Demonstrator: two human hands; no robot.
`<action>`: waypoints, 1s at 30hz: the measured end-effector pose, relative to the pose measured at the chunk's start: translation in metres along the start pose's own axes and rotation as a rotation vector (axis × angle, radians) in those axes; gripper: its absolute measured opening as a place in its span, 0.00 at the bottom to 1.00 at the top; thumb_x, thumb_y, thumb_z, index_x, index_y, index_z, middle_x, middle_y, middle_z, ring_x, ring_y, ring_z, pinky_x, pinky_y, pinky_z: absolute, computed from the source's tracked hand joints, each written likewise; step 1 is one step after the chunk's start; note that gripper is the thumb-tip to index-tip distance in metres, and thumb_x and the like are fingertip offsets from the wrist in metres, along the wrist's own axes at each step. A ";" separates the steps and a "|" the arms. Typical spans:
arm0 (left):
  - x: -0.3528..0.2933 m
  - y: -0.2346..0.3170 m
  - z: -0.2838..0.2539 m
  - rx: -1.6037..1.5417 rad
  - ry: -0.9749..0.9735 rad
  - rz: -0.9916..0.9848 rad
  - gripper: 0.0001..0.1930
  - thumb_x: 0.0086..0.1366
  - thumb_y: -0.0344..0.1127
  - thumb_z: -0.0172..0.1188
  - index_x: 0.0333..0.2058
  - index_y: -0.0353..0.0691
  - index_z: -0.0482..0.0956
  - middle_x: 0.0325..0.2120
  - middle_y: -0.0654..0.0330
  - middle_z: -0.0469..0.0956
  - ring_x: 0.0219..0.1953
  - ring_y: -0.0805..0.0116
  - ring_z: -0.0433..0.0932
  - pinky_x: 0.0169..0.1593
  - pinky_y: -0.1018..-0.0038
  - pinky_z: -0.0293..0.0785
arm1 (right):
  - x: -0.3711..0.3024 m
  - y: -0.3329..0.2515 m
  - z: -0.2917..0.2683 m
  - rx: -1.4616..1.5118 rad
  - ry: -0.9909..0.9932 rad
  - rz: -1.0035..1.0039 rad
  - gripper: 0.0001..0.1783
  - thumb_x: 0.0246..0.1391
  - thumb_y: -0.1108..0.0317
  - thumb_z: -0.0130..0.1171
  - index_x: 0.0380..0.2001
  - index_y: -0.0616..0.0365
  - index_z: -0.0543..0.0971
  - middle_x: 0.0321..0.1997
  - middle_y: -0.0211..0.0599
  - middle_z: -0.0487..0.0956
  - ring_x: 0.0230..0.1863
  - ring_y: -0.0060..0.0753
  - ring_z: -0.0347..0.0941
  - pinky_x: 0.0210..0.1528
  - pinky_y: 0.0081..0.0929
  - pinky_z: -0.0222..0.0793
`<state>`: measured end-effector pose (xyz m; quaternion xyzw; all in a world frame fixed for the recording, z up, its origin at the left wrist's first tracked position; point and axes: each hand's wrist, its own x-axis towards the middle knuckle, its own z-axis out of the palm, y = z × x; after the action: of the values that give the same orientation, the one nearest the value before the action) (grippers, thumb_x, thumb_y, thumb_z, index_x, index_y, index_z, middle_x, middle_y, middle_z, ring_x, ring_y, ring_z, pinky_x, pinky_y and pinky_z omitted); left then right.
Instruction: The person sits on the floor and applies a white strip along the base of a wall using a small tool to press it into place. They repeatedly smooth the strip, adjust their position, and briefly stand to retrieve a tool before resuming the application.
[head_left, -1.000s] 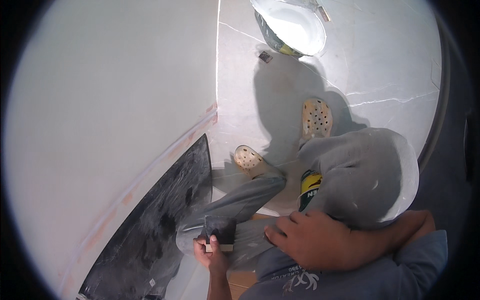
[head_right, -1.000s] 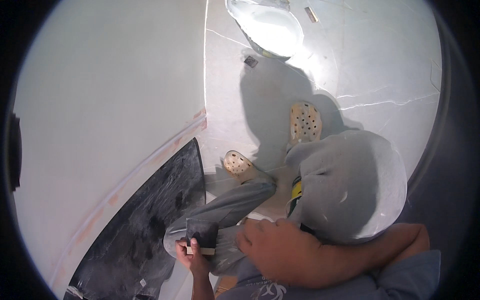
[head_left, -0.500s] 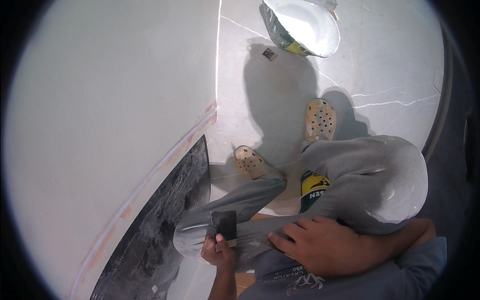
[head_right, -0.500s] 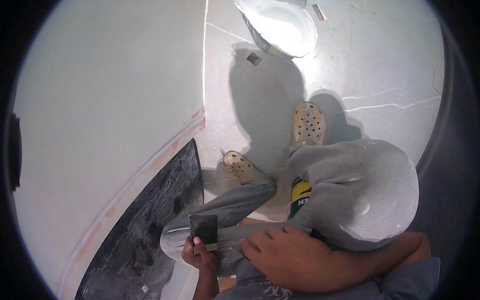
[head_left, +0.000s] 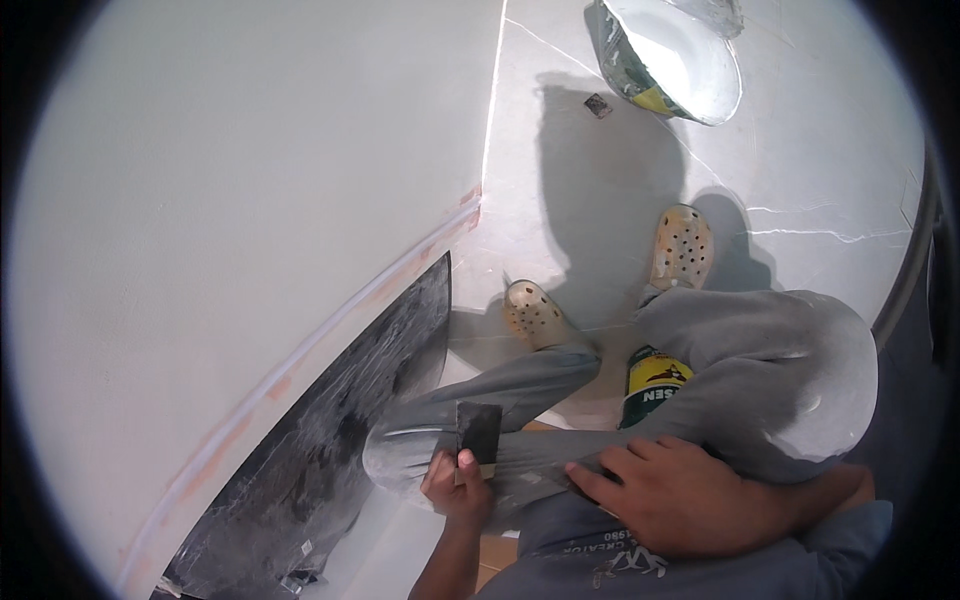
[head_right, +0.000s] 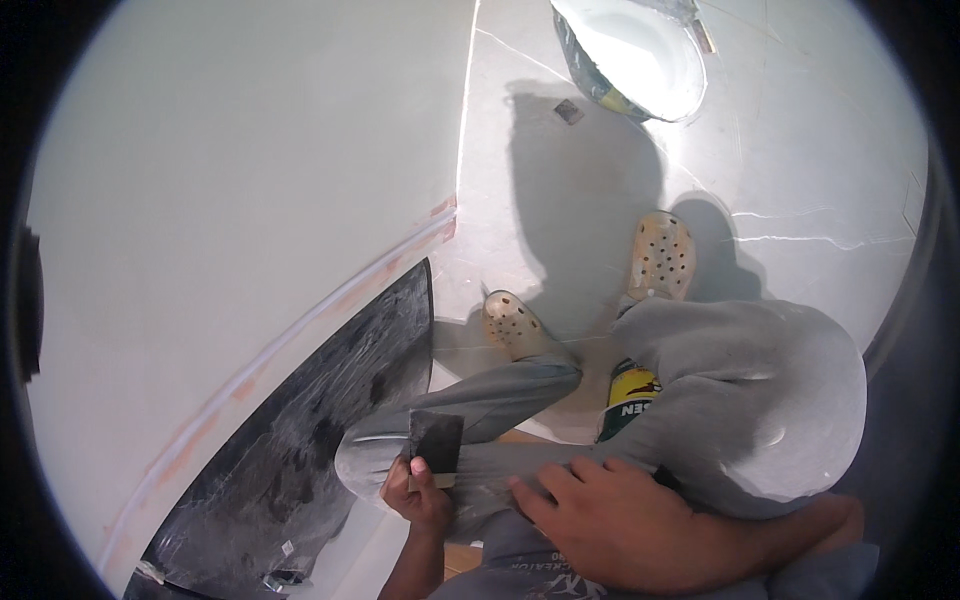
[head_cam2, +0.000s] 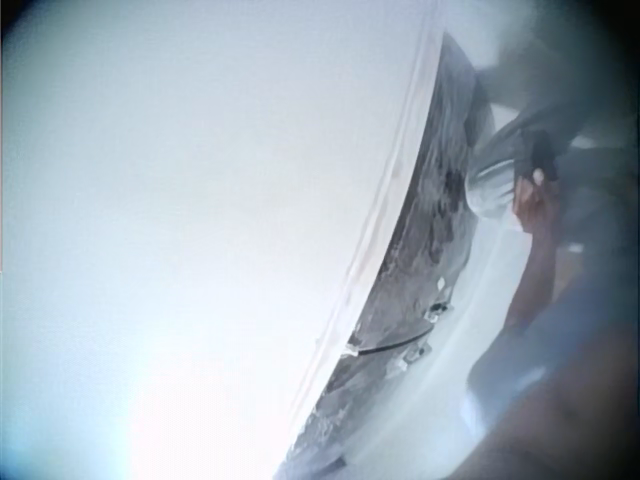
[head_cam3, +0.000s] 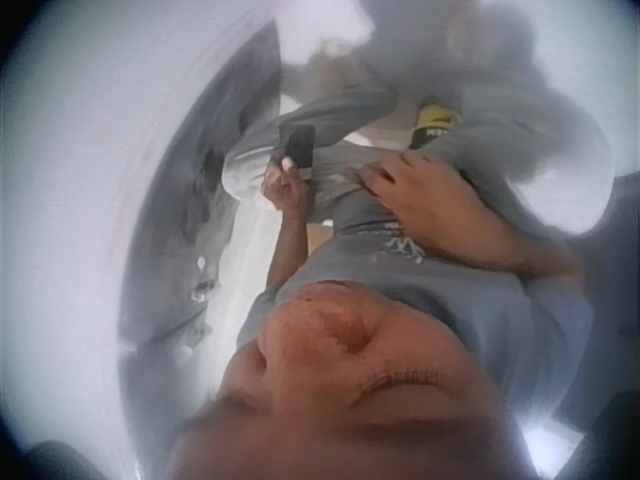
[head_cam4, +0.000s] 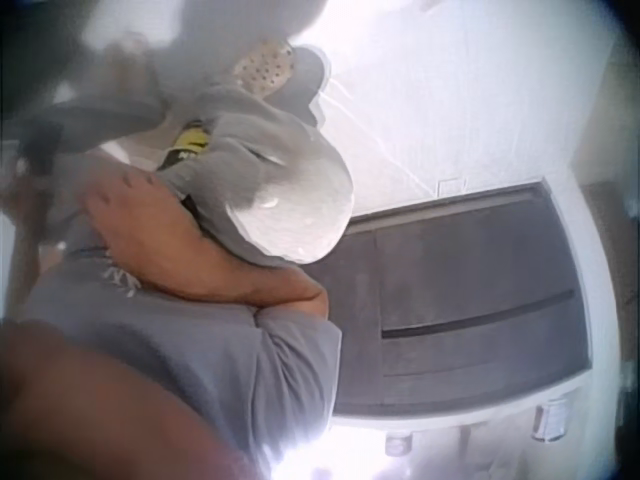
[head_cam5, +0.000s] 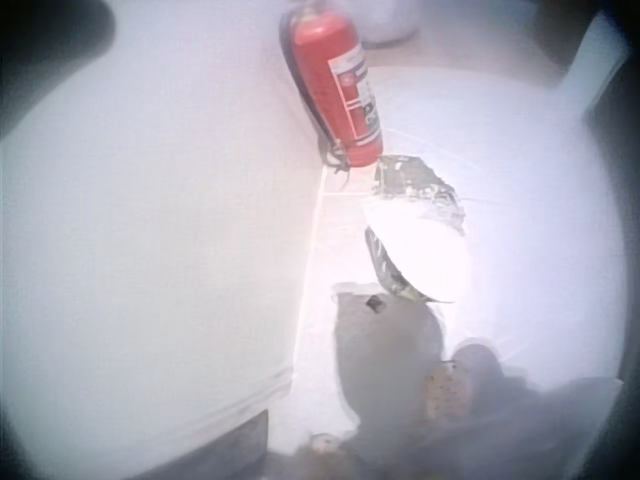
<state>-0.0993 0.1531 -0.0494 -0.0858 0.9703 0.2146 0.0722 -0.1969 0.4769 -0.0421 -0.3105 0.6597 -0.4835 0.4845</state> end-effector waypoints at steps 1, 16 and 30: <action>0.000 0.000 0.000 0.004 0.000 -0.001 0.25 0.76 0.39 0.57 0.20 0.35 0.62 0.15 0.59 0.62 0.18 0.68 0.60 0.24 0.65 0.52 | 0.000 -0.001 0.000 -0.005 0.003 0.006 0.34 0.63 0.62 0.55 0.71 0.60 0.70 0.50 0.49 0.77 0.49 0.48 0.79 0.55 0.42 0.76; 0.003 0.003 0.016 0.060 0.182 -0.007 0.18 0.78 0.37 0.56 0.27 0.35 0.70 0.14 0.58 0.64 0.17 0.68 0.62 0.25 0.68 0.57 | -0.003 0.003 0.002 -0.189 0.196 0.050 0.32 0.58 0.66 0.58 0.66 0.61 0.73 0.50 0.44 0.77 0.51 0.45 0.78 0.49 0.37 0.77; -0.018 0.064 0.030 -0.485 -0.080 0.138 0.19 0.76 0.33 0.59 0.59 0.26 0.78 0.44 0.46 0.87 0.42 0.68 0.84 0.48 0.71 0.79 | -0.013 -0.006 0.046 -0.319 0.686 -0.117 0.31 0.64 0.68 0.57 0.69 0.58 0.71 0.62 0.46 0.75 0.61 0.48 0.76 0.58 0.38 0.74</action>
<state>-0.0910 0.2257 -0.0476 -0.0256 0.8903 0.4488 0.0730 -0.1495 0.4707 -0.0355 -0.2394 0.8314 -0.4776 0.1529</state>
